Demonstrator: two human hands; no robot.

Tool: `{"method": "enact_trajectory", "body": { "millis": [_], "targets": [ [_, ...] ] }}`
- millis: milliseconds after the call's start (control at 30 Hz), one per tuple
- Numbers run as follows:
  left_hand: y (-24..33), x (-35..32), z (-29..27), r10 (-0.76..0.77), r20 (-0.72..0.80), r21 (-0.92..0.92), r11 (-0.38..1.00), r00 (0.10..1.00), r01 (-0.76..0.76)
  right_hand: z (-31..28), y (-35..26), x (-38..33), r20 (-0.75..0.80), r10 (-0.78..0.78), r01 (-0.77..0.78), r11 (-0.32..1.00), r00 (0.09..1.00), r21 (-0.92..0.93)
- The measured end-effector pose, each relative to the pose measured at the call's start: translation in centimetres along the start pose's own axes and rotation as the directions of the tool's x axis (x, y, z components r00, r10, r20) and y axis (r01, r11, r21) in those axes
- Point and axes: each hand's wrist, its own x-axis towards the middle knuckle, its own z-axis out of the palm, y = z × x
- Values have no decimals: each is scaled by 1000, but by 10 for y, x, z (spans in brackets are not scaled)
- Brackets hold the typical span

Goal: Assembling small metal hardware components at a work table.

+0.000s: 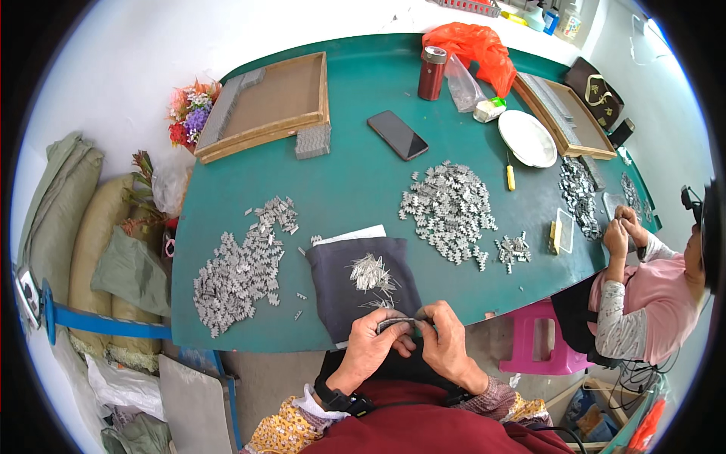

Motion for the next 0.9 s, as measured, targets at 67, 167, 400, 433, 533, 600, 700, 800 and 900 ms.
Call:
{"method": "enact_trajectory", "body": {
  "millis": [67, 167, 400, 433, 533, 600, 700, 800, 900],
  "targets": [
    [-1, 1, -2, 9, 10, 13, 1000, 1000, -9, 2, 1, 0, 2, 0, 0, 1000, 1000, 4],
    [0, 1, -3, 17, 12, 5, 1000, 1000, -17, 4, 2, 1, -4, 26, -26, 999, 1000, 41],
    [-2, 3, -9, -10, -25, 49, 999, 1000, 12, 13, 5, -5, -30, 59, -58, 997, 998, 50],
    [0, 1, -9, -19, -41, 73, 997, 999, 22, 14, 6, -4, -28, 57, -56, 997, 998, 51],
    [2, -1, -12, -25, -80, 105, 994, 996, 34, 14, 6, 2, 24, 66, -68, 994, 998, 85],
    [3, -2, -16, -22, -102, 113, 993, 995, 33, 11, 6, 16, 47, 28, -29, 999, 999, 37],
    [6, -10, -23, 4, -144, 38, 999, 990, 1, 10, 20, 40, 122, -112, 131, 977, 986, -167],
    [12, -17, -32, 19, -215, -2, 1000, 976, -20, 7, 38, 61, 235, -203, 278, 893, 951, -354],
    [9, -25, -41, 30, -226, -17, 999, 974, -35, 4, 50, 73, 315, -291, 384, 876, 903, -292]
  ]
}}
